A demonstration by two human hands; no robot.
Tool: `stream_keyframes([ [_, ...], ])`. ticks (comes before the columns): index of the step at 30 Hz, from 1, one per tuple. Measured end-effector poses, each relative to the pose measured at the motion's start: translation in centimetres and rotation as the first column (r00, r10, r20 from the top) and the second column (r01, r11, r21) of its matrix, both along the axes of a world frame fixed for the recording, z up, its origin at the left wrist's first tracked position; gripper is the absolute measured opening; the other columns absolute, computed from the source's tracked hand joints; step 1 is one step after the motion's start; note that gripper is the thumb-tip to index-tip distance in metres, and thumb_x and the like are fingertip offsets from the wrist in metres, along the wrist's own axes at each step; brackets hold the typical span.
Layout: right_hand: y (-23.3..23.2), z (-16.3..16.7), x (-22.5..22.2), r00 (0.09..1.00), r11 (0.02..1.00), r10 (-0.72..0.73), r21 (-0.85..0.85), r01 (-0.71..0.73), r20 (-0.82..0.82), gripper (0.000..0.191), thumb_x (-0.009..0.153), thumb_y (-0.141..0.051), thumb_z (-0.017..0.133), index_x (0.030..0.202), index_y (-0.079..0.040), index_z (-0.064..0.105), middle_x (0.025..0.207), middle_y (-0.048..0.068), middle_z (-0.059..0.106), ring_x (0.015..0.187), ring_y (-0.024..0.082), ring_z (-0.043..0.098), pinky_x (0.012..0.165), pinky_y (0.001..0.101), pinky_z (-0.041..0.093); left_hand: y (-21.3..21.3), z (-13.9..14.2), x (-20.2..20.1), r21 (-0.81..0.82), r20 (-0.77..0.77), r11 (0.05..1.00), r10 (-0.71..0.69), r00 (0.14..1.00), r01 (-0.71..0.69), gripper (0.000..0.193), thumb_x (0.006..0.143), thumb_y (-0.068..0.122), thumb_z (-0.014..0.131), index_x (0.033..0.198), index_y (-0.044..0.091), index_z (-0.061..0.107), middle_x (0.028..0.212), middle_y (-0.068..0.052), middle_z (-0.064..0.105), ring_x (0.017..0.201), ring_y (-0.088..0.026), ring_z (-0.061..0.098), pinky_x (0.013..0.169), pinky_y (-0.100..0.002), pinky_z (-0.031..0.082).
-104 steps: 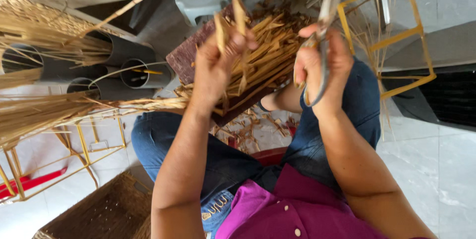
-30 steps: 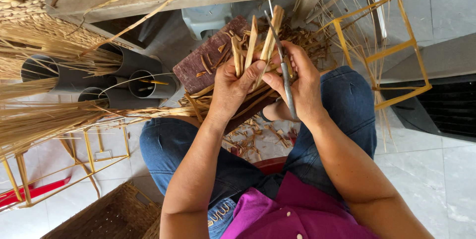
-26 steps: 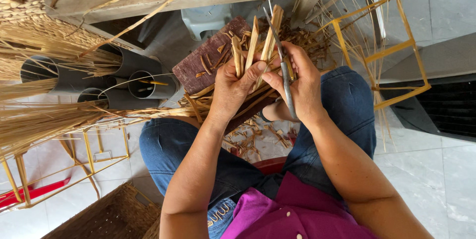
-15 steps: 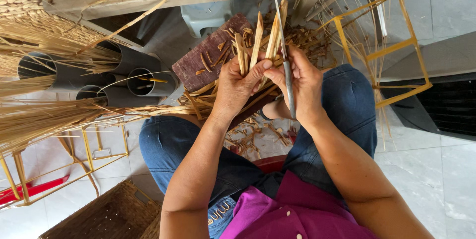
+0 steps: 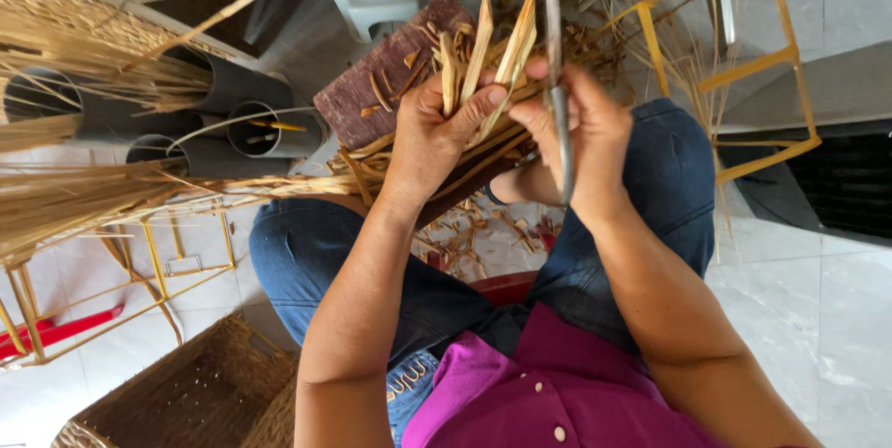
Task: The person sits on a low stool and trims dried plant stalks with scissors, cutting off ends and splitting pieces, then sorts the cut pieces and gathers a bundle of stalks across their lap. Cut scraps fall onto the floor and a board beside them.
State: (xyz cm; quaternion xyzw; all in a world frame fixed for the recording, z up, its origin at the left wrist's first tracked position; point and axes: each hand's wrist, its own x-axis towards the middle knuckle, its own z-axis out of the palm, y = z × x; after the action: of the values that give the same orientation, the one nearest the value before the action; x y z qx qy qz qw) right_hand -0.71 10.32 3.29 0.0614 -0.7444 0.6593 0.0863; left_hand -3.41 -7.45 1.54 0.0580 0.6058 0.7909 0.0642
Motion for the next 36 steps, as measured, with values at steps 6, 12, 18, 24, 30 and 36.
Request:
stream_keyframes([
  [6,1.6,0.7,0.0,0.998,0.961,-0.028,-0.278,0.011,-0.059,0.022,0.113,-0.015,0.067,0.129,0.001,0.062,0.072,0.004,0.056,0.050,0.010,0.051,0.046,0.0231,0.038,-1.9,-1.3,-1.9,-0.100,-0.100,0.981,0.159,0.982,-0.169,0.031,0.106,0.035,0.062,0.113,0.005,0.066,0.081,0.003,0.068,0.060,-0.004,0.053,0.052,-0.022,0.042],
  [12,2.4,1.3,0.3,0.998,0.930,-0.031,-0.368,0.012,-0.046,0.042,0.115,-0.038,0.067,0.133,-0.001,0.059,0.074,0.008,0.057,0.052,0.013,0.050,0.048,0.0239,0.038,-1.8,-7.4,-7.2,-0.563,-0.152,0.758,0.297,0.943,-0.329,0.031,0.097,0.035,0.071,0.104,0.005,0.067,0.071,-0.005,0.069,0.056,-0.013,0.065,0.050,-0.029,0.053],
  [18,2.3,1.3,0.3,0.998,0.916,-0.061,-0.396,0.058,0.005,0.044,0.113,-0.040,0.068,0.130,-0.001,0.060,0.073,0.007,0.055,0.052,0.013,0.049,0.048,0.0243,0.038,0.7,-16.5,-7.7,-0.864,-0.252,0.404,0.167,0.953,-0.300,0.033,0.084,0.032,0.082,0.093,0.003,0.068,0.083,-0.023,0.072,0.078,-0.042,0.072,0.069,-0.049,0.057],
  [24,2.0,0.9,-0.3,0.999,0.913,-0.032,-0.406,0.044,0.037,0.040,0.111,-0.035,0.068,0.130,-0.001,0.059,0.074,0.006,0.056,0.053,0.012,0.050,0.048,0.0240,0.039,1.2,-17.6,-7.1,-0.911,-0.228,0.323,0.128,0.965,-0.258,0.032,0.080,0.029,0.082,0.089,0.002,0.069,0.085,-0.025,0.071,0.079,-0.046,0.070,0.070,-0.053,0.055],
  [30,2.0,0.3,-0.8,0.998,0.956,-0.036,-0.293,0.017,-0.060,0.037,0.110,-0.031,0.066,0.135,-0.004,0.060,0.073,0.004,0.058,0.057,0.012,0.054,0.055,0.0241,0.043,-1.2,-8.6,-8.0,-0.542,0.042,0.816,0.263,0.964,-0.199,0.020,0.087,0.021,0.079,0.096,0.003,0.075,0.076,-0.011,0.073,0.063,-0.017,0.064,0.057,-0.034,0.050],
  [36,1.0,-1.0,-1.7,0.998,0.996,0.066,-0.065,-0.067,-0.026,0.042,0.106,-0.022,0.073,0.140,-0.003,0.058,0.100,0.004,0.061,0.090,0.012,0.061,0.081,0.0254,0.052,-2.8,-1.0,-4.1,-0.214,0.054,0.964,0.170,0.984,-0.155,0.013,0.093,0.012,0.077,0.102,0.004,0.074,0.081,0.000,0.074,0.062,-0.004,0.056,0.055,-0.021,0.044],
])
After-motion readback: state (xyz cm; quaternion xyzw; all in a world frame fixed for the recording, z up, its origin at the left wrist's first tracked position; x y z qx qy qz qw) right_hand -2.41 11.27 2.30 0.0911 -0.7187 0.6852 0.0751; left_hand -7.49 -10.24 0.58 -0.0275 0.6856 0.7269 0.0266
